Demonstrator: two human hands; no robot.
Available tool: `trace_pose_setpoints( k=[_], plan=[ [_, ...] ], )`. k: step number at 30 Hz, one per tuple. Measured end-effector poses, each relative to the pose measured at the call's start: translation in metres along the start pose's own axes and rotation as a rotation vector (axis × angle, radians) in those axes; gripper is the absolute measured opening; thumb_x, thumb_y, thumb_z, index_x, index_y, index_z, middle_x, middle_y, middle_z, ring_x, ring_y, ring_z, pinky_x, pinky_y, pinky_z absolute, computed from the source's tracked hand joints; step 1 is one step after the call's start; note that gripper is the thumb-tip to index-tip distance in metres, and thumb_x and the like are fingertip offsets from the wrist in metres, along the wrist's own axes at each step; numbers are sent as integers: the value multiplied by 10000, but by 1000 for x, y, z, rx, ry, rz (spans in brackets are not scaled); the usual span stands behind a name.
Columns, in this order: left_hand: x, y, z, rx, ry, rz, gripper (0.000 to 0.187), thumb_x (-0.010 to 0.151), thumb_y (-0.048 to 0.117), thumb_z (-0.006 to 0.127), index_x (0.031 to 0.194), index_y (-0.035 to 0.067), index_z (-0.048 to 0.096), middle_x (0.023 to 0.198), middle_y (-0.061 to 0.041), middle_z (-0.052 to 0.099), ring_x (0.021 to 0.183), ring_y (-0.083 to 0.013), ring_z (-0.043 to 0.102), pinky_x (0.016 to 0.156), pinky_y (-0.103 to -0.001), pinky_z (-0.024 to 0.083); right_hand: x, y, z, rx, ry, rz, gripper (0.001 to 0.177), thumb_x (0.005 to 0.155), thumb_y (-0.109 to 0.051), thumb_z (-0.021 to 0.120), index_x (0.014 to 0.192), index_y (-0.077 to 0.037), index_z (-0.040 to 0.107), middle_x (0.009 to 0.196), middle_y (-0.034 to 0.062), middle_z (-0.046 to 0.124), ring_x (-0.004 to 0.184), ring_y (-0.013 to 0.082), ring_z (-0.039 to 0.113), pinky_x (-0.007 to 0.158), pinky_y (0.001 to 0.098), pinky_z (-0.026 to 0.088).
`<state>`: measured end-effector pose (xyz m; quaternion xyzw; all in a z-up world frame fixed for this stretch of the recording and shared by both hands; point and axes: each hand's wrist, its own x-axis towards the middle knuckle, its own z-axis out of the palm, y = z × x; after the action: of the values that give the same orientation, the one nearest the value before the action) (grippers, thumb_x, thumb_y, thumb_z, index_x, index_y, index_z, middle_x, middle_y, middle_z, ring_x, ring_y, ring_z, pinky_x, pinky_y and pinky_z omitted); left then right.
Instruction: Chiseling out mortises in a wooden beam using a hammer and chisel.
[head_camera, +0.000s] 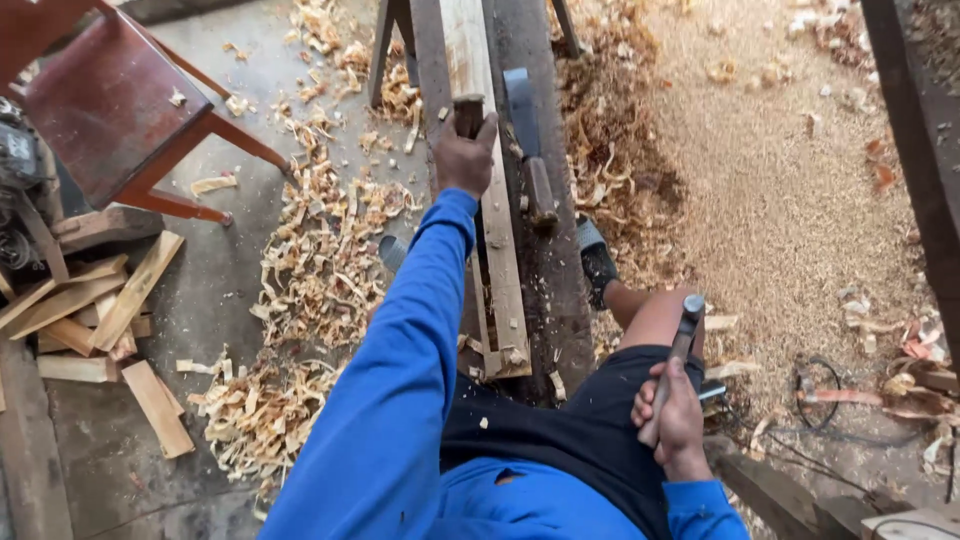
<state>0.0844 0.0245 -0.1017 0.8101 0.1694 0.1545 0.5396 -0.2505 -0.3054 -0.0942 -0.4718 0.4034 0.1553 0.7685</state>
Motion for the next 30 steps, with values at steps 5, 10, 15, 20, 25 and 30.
trace_pose_setpoints(
  k=[5,10,15,20,25,30],
  plan=[
    [22,-74,13,248,65,0,538,824,461,826,1061,1,679,872,-172,758,767,-347,749,697,-439,588,24,10,-11,130,-67,34,424,1052,-566,452,1052,-142,471,632,8,424,470,108,409,428,285,366],
    [13,-52,17,532,52,-195,671,794,494,878,1152,4,593,932,-165,719,752,-326,679,688,-444,573,27,5,-6,126,-85,42,441,1037,-577,461,1045,-137,475,630,11,423,473,113,408,432,284,360],
    [-41,28,-105,-589,-409,-483,519,938,384,851,1177,-8,607,785,-34,620,563,-152,565,549,-365,513,28,16,-25,230,-80,67,450,1047,-588,467,1049,-139,493,647,-7,410,497,93,399,450,264,367],
    [-109,74,-143,459,-710,131,434,806,419,852,1149,171,758,955,-48,704,864,-249,711,794,-393,589,48,17,-31,258,-120,62,455,1054,-602,466,1038,-149,497,656,-17,402,512,83,398,451,247,360],
    [-172,43,-139,879,-902,71,593,765,372,850,1317,227,687,1274,-146,631,952,-369,692,790,-508,560,56,16,-27,181,-142,64,460,1054,-592,466,1033,-135,503,655,-10,404,520,91,398,451,255,362],
    [-201,55,-181,51,-1192,-9,388,754,267,825,1064,56,722,958,-98,781,866,-211,704,842,-380,578,51,14,-36,151,-78,58,480,1052,-593,451,1035,-115,500,677,-6,405,535,93,399,462,251,363]
  ],
)
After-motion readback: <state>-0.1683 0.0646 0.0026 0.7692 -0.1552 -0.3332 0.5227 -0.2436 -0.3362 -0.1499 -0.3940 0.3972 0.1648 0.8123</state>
